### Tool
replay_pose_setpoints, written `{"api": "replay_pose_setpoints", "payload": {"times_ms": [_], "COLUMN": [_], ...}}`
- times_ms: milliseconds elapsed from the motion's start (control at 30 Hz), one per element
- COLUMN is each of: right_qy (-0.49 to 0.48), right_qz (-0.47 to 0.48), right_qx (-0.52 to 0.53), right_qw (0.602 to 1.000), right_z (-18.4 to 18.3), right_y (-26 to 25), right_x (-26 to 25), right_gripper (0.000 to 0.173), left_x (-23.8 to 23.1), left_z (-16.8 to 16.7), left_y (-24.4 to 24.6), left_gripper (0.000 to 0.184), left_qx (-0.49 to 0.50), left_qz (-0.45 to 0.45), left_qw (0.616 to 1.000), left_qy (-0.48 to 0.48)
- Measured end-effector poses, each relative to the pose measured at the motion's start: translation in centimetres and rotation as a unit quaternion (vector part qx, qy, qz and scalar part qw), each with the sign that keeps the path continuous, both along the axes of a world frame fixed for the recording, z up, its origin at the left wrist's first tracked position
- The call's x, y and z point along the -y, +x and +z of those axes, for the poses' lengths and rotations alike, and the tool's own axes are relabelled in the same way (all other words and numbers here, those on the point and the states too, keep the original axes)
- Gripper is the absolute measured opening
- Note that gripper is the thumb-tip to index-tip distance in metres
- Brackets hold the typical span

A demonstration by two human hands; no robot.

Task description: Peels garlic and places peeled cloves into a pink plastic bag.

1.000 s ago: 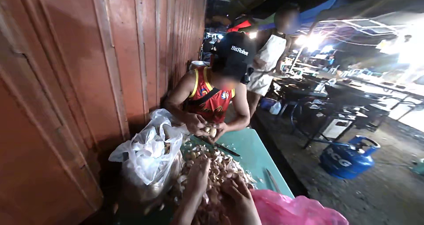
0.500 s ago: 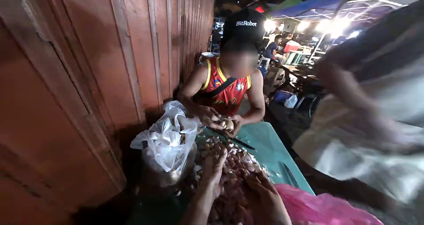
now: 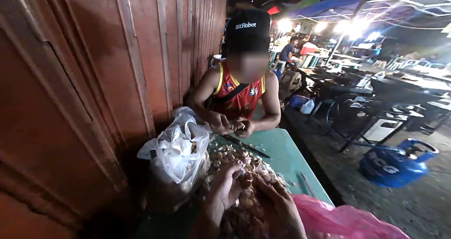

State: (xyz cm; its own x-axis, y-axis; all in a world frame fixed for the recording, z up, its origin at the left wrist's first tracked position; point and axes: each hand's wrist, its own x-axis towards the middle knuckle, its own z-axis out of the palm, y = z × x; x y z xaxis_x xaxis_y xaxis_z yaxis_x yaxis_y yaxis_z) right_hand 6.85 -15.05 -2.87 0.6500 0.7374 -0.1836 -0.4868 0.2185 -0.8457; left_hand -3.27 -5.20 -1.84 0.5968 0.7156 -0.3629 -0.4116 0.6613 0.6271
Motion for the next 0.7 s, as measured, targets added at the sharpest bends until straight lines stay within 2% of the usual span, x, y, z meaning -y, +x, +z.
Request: {"api": "replay_pose_setpoints", "payload": {"times_ms": [133,300,367,467,567,633,700], "right_qy": [0.007,0.024,0.027,0.043,0.018,-0.006,-0.005], "right_qz": [-0.015,-0.029,-0.033,-0.013,0.026,0.039,0.041], "right_qx": [-0.01,-0.02,-0.016,0.022,0.043,0.037,0.038], "right_qw": [1.0,0.999,0.999,0.999,0.999,0.999,0.998], "right_z": [-0.1,-0.2,-0.2,-0.2,0.8,0.4,-0.2], "right_y": [0.0,-0.2,-0.4,-0.3,-0.3,-0.7,-0.7], "right_x": [-0.3,-0.4,-0.5,-0.7,-0.6,-0.1,0.2], "right_gripper": [0.014,0.015,0.018,0.018,0.015,0.02,0.022], "left_x": [0.2,0.9,1.0,0.7,0.5,0.8,1.0], "left_z": [0.5,-0.5,-0.8,-0.5,0.4,0.0,0.0], "left_y": [-0.4,-0.1,-0.1,0.1,-0.1,-0.4,-0.4], "left_gripper": [0.028,0.036,0.035,0.035,0.028,0.029,0.032], "left_qx": [-0.137,-0.122,-0.134,-0.22,-0.294,-0.347,-0.36], "left_qz": [-0.029,-0.048,-0.065,-0.073,-0.072,-0.085,-0.09], "left_qw": [0.983,0.961,0.938,0.875,0.843,0.824,0.809], "left_qy": [0.118,0.243,0.314,0.426,0.445,0.44,0.457]}}
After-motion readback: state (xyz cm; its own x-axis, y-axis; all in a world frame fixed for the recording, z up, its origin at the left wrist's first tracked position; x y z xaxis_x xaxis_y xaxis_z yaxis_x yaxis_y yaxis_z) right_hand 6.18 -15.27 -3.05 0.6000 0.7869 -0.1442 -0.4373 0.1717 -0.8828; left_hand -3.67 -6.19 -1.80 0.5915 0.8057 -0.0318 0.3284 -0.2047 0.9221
